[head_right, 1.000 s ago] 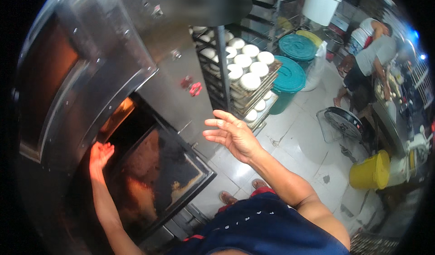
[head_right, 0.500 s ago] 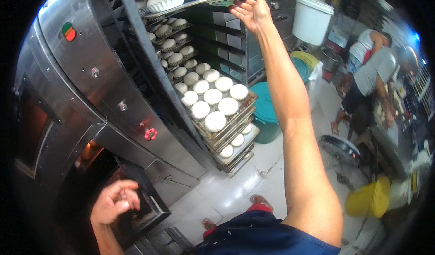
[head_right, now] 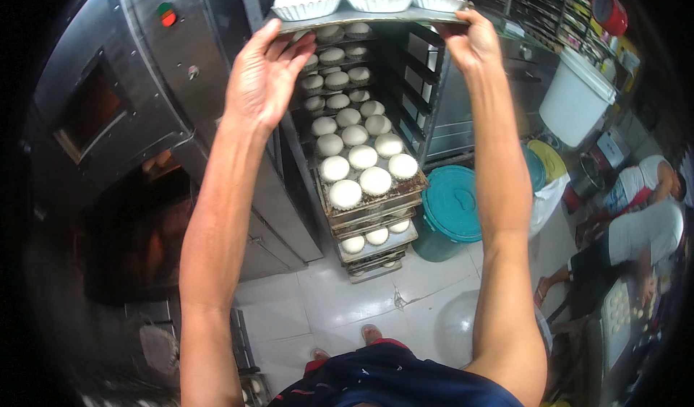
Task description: The person opens an industrial oven door, removes several trays of unbaked buns from a rolling rack, and places them into the oven before closing the door and pressing a button.
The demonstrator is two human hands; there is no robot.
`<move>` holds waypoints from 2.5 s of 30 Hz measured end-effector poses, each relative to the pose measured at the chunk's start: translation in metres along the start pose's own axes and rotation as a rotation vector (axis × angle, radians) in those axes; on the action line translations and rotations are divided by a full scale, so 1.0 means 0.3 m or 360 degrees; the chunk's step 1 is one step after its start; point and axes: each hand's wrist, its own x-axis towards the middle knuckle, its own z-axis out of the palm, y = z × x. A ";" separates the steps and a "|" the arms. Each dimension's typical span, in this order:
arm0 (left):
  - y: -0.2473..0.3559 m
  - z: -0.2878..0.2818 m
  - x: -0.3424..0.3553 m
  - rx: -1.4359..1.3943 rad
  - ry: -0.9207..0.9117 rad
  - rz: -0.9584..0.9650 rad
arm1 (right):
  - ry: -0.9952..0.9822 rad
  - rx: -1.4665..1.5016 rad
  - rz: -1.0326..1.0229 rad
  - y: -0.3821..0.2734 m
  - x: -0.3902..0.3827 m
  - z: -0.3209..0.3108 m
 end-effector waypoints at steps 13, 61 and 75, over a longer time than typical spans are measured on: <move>0.090 0.359 -0.557 -0.0135 0.0026 0.0051 | -0.0099 -0.0181 -0.0012 -0.402 -0.607 -0.078; 1.124 -0.848 -1.972 0.0233 0.1393 0.0703 | -0.1090 0.0479 0.2495 1.284 -1.523 0.785; 1.699 -1.637 -1.598 0.0252 0.1311 0.0306 | -0.0730 0.0672 0.2334 2.032 -1.460 1.165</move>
